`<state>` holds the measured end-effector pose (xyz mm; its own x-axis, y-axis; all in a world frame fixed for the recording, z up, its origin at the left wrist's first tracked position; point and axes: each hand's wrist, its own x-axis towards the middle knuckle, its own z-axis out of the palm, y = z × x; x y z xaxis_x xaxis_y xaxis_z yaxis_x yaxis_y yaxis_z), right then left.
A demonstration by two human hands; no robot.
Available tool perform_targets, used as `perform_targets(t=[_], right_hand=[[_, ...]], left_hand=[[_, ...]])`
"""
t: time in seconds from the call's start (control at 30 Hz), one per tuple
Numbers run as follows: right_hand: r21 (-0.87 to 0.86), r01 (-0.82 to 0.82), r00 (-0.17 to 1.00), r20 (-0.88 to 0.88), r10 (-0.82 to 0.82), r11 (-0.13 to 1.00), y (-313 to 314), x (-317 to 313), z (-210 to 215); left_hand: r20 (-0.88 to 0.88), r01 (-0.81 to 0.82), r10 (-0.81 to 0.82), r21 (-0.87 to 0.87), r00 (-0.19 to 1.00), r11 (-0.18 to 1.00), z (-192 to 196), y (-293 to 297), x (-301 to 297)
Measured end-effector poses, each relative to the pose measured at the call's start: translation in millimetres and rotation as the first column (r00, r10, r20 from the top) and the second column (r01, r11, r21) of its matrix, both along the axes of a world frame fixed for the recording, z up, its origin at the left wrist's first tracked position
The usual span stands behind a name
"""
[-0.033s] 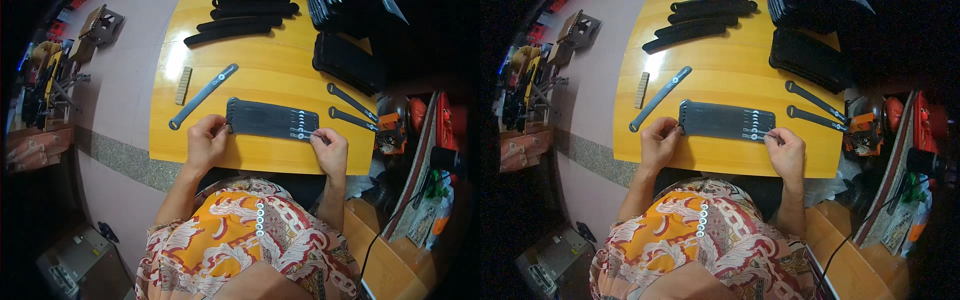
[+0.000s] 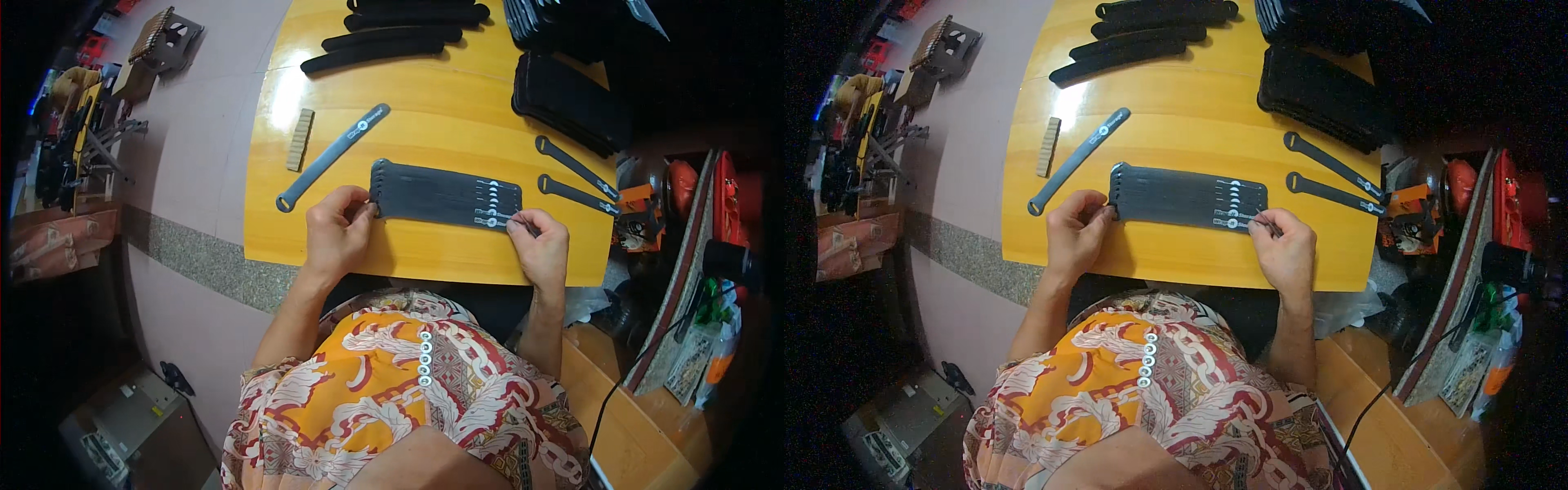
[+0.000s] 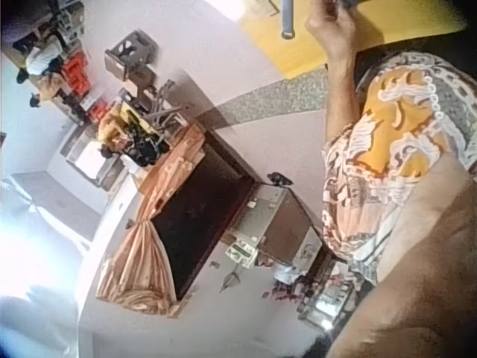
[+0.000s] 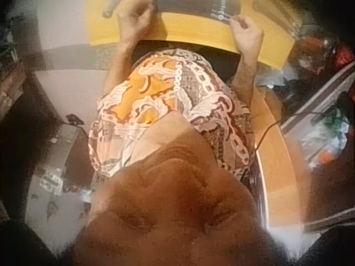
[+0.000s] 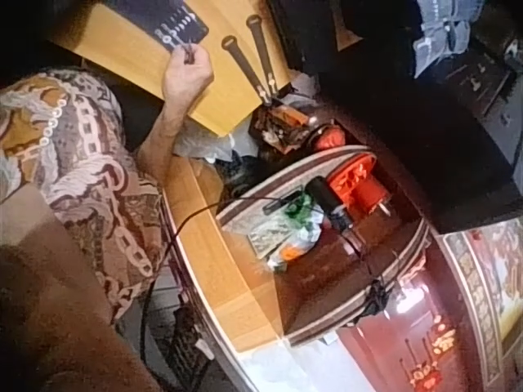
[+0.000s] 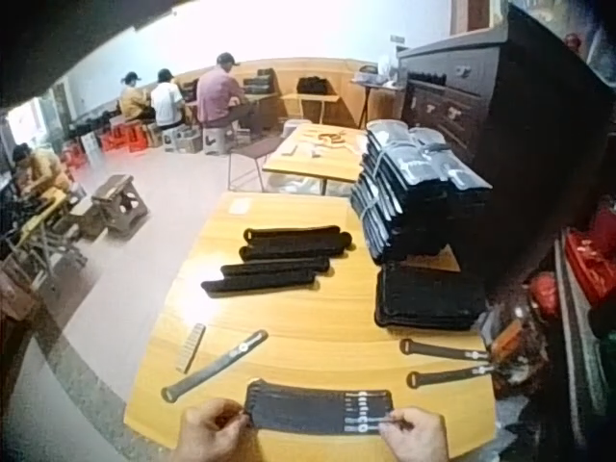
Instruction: Assembling padded shoulder straps by attaching hook-and-loop fastener strips to a main base pad.
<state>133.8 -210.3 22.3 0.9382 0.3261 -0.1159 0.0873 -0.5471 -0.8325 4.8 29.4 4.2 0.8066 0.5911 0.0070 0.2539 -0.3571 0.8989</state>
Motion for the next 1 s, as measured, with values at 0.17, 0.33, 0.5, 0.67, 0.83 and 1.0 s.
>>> perform_targets(t=[0.17,0.33,0.5,0.67,0.83,1.0], right_hand=[[-0.076,0.026,0.998,-0.061,-0.031,0.997,1.6,2.5,-1.2],[-0.078,0.041,0.997,-0.066,-0.046,0.996,0.9,3.6,-2.7],[-0.077,0.003,1.000,-0.015,-0.004,0.997,4.2,4.4,-4.1],[-0.091,0.037,0.998,-0.044,-0.041,0.995,3.8,3.9,-3.6],[-0.114,0.058,0.996,-0.057,-0.065,0.992,6.3,3.4,-3.1],[-0.132,0.054,0.998,-0.034,-0.059,0.990,6.2,2.4,-6.4]], left_hand=[[-0.003,-0.041,0.041,0.031,0.999,0.999,2.0,-1.0,3.8],[-0.027,-0.004,0.004,0.023,1.000,1.000,1.7,-0.8,5.7],[-0.065,-0.010,0.011,0.011,0.998,1.000,3.3,1.0,3.9],[-0.073,0.008,-0.006,0.016,0.997,1.000,4.6,0.1,7.4],[-0.099,-0.007,0.008,0.014,0.995,1.000,4.5,0.5,6.3],[-0.108,-0.005,0.010,0.051,0.994,0.999,-1.7,1.2,5.0]])
